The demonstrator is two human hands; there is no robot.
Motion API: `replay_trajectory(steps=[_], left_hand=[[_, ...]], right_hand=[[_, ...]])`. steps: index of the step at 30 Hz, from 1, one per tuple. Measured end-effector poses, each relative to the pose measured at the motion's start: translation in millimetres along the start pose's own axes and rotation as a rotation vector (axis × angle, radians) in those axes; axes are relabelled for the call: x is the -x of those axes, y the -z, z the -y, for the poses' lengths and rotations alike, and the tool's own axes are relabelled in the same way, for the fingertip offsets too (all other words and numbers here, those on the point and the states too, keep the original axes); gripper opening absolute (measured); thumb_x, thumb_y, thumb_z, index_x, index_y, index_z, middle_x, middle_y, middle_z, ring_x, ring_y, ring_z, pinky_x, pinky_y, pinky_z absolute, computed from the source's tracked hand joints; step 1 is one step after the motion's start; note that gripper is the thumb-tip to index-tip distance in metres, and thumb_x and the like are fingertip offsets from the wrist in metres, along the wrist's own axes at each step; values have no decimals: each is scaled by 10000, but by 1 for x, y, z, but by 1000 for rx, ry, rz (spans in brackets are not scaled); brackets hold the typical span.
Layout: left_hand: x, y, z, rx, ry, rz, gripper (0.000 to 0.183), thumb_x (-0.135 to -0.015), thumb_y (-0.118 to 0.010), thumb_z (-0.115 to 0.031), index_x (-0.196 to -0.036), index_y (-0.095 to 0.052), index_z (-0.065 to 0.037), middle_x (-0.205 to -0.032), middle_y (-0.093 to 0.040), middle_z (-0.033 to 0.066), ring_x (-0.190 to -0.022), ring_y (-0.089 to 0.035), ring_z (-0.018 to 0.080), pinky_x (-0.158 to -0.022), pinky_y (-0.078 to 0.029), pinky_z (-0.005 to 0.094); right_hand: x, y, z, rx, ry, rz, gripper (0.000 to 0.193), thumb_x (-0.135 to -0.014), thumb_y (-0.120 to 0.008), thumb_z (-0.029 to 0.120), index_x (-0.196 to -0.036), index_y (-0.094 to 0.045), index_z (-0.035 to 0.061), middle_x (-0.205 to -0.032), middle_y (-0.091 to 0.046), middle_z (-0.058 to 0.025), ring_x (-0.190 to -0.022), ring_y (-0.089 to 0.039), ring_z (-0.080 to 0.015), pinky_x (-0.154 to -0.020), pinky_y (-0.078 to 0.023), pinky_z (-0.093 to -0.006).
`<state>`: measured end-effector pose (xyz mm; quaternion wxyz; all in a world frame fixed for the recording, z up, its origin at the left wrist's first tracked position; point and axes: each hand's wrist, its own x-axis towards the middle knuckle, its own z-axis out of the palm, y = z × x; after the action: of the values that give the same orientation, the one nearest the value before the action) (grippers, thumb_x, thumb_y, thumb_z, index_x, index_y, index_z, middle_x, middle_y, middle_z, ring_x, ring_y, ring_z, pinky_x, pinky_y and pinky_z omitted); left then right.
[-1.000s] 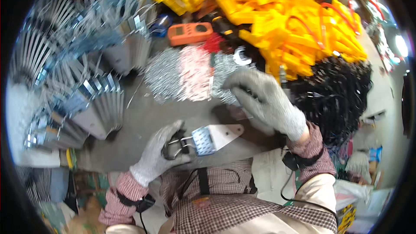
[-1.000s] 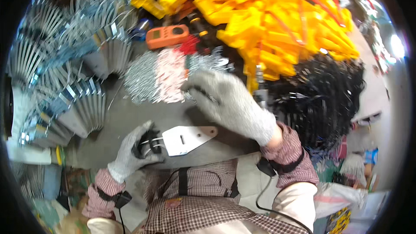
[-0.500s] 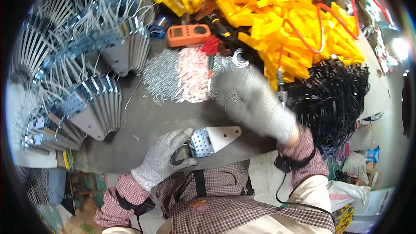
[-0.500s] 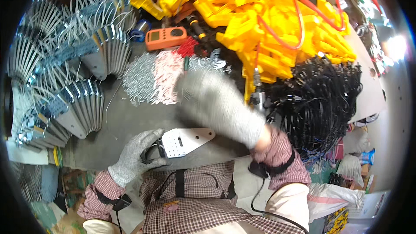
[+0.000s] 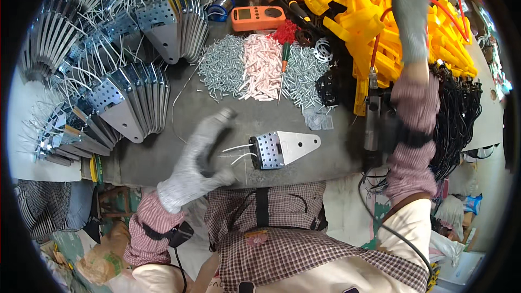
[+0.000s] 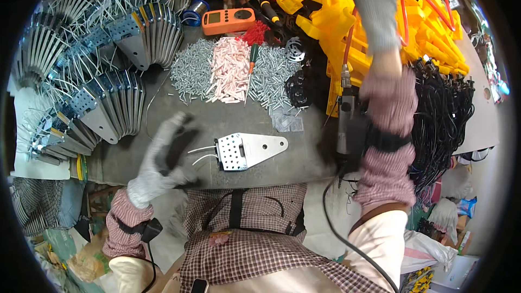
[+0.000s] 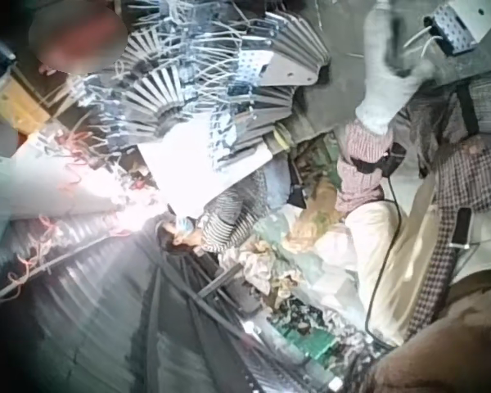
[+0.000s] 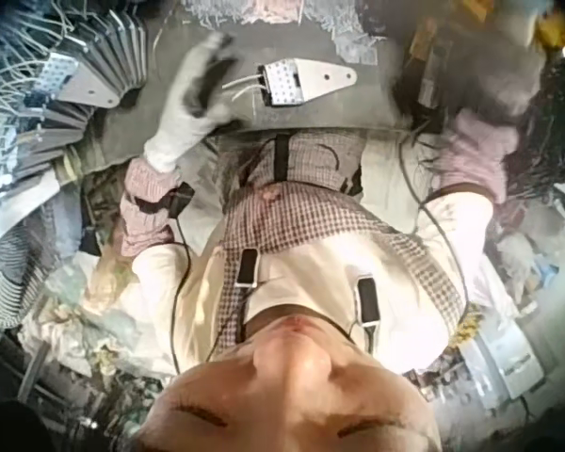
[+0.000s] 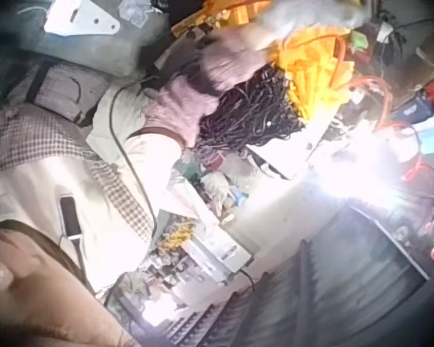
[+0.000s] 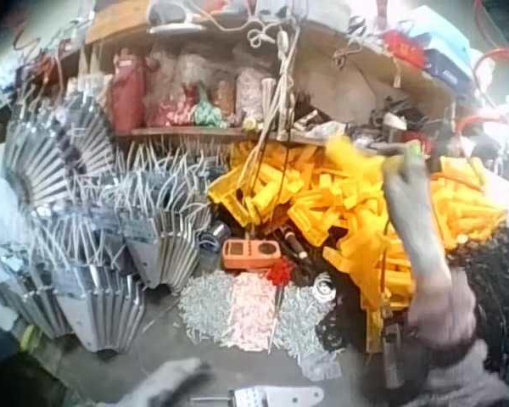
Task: The recorder is assembling an electronic device, involving wiring, soldering, and screw driving within a plastic housing.
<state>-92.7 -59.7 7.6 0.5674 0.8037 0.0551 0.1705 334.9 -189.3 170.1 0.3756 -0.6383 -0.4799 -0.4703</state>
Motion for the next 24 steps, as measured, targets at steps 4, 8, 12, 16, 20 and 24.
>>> replay_trajectory(steps=[4, 8, 12, 16, 20, 24], left_hand=[[-19, -1, -55, 783, -65, -252, 853, -838, -767, -255, -1538, -321, -59, -1512, -388, 148, -1357, -441, 278, -1134, -385, 436], [7, -4, -52, 940, 69, -204, 523, -970, -612, -291, -1398, -478, -21, -1179, -605, 100, -1054, -612, 211, -897, -512, 358], [5, -7, -27, -281, 79, 12, 615, -901, -612, -251, -1455, -445, -41, -1169, -594, 115, -968, -656, 262, -819, -567, 380], [-11, -10, 0, -887, 88, 207, 761, -779, -596, -168, -1517, -422, -111, -1421, -480, 192, -1231, -541, 366, -1057, -445, 460], [2, 3, 14, -696, -228, 203, 687, -866, -562, -287, -1525, -426, -145, -1499, -427, 202, -1389, -404, 412, -1186, -237, 592], [-4, -12, 5, -896, -186, 445, 867, -858, -597, -657, -1544, -399, -165, -1582, -340, 187, -1448, -320, 437, -1206, -142, 656]], right_hand=[[95, 57, 161, -569, 191, 453, 391, -896, -692, 111, -1270, -587, 62, -1213, -571, -143, -1117, -575, -303, -952, -491, -413], [158, 80, 223, -778, 393, 692, 677, -755, -833, 187, -1371, -552, 193, -1417, -495, -151, -1326, -491, -398, -1041, -474, -508], [226, 114, 165, -573, -190, 934, 973, -754, -863, 411, -1536, -357, 129, -1510, -349, -261, -1449, -294, -483, -1137, -362, -597], [230, 121, 208, -173, -111, 1166, 808, -880, -748, 428, -1497, -396, 43, -1523, -358, -253, -1452, -328, -440, -1166, -360, -546], [202, 102, 154, -305, -330, 1035, 356, -910, -657, 160, -1226, -572, 20, -1247, -558, -179, -1190, -563, -359, -991, -508, -439], [195, 87, 121, 177, 115, 1167, 169, -879, -583, 107, -1036, -630, 64, -1045, -636, -111, -996, -659, -259, -858, -561, -382]])
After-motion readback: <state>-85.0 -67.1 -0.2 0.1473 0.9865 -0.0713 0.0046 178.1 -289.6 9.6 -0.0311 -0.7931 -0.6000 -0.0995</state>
